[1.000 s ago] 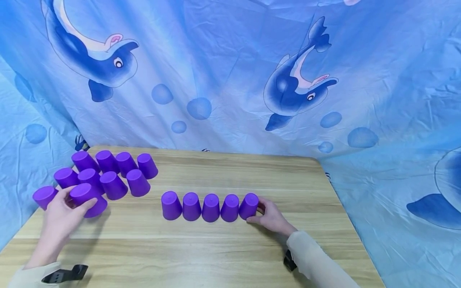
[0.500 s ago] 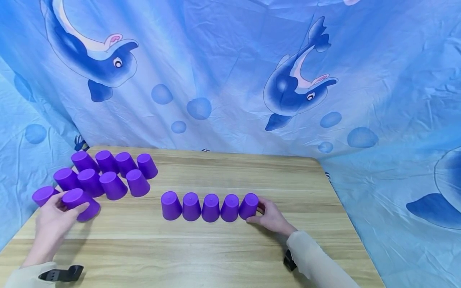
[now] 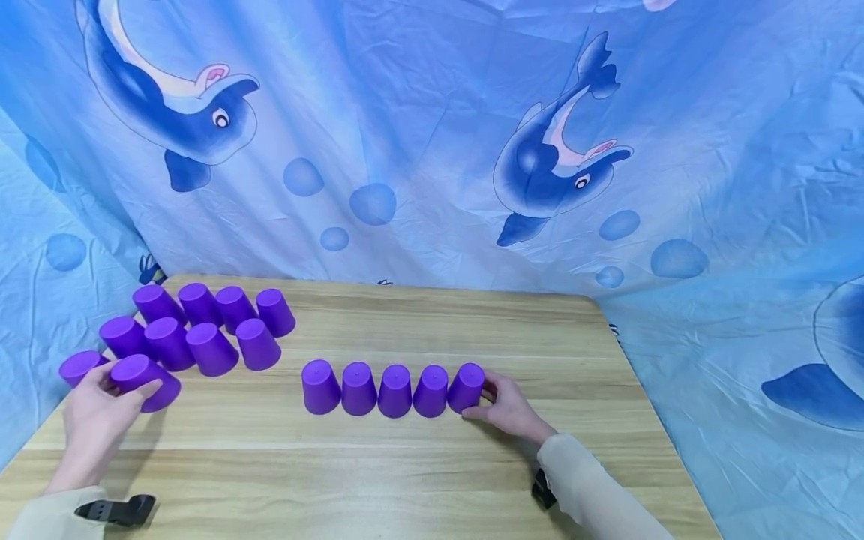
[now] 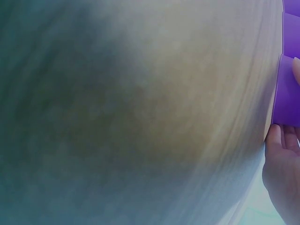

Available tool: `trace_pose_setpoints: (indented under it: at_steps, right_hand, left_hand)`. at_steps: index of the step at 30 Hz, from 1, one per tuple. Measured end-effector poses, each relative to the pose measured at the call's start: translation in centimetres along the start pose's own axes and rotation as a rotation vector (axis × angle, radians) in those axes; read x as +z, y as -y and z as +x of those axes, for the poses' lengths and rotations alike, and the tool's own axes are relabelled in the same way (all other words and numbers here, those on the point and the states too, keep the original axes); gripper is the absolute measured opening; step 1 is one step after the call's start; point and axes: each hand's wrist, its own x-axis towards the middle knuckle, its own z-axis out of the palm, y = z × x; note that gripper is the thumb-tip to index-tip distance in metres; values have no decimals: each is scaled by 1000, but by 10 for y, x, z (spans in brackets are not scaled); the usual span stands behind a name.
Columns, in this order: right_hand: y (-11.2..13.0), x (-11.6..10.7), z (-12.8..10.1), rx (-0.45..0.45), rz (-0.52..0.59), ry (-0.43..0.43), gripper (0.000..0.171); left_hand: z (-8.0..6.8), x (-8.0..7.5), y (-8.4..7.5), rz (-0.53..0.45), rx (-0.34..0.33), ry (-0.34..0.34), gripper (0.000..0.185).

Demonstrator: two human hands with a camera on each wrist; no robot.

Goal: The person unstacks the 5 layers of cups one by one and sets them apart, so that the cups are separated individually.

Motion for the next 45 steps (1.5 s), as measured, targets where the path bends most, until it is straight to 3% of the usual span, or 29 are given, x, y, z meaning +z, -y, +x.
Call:
trace_pose_setpoints:
  at_steps: [10, 17, 24, 28, 31, 34, 37, 45]
  right_hand:
    - [3, 1, -2, -36, -25, -3, 54]
    - [-24, 0, 3, -43, -26, -11, 58]
    - [-32, -1, 5, -25, -12, -15, 59]
    - [-31, -1, 5, -8, -16, -15, 59]
    - [-31, -2, 5, 6, -15, -13, 60]
    - [-28, -1, 4, 4, -5, -13, 60]
    - [-24, -1, 3, 0, 7, -12, 59]
    - [-11, 0, 1, -13, 4, -4, 56]
  left_hand:
    - [1, 1, 2, -11, 4, -17, 79]
    - [1, 2, -1, -22, 12, -44, 86]
    - [-6, -1, -18, -91, 119, -168, 82]
    - [-18, 2, -33, -91, 269, -296, 75]
    - [-29, 13, -45, -114, 385, -336, 71]
    - [-40, 28, -55, -141, 447, -309, 69]
    - [-47, 42, -63, -177, 466, -243, 67]
    - [-62, 71, -75, -248, 446, 16, 68]
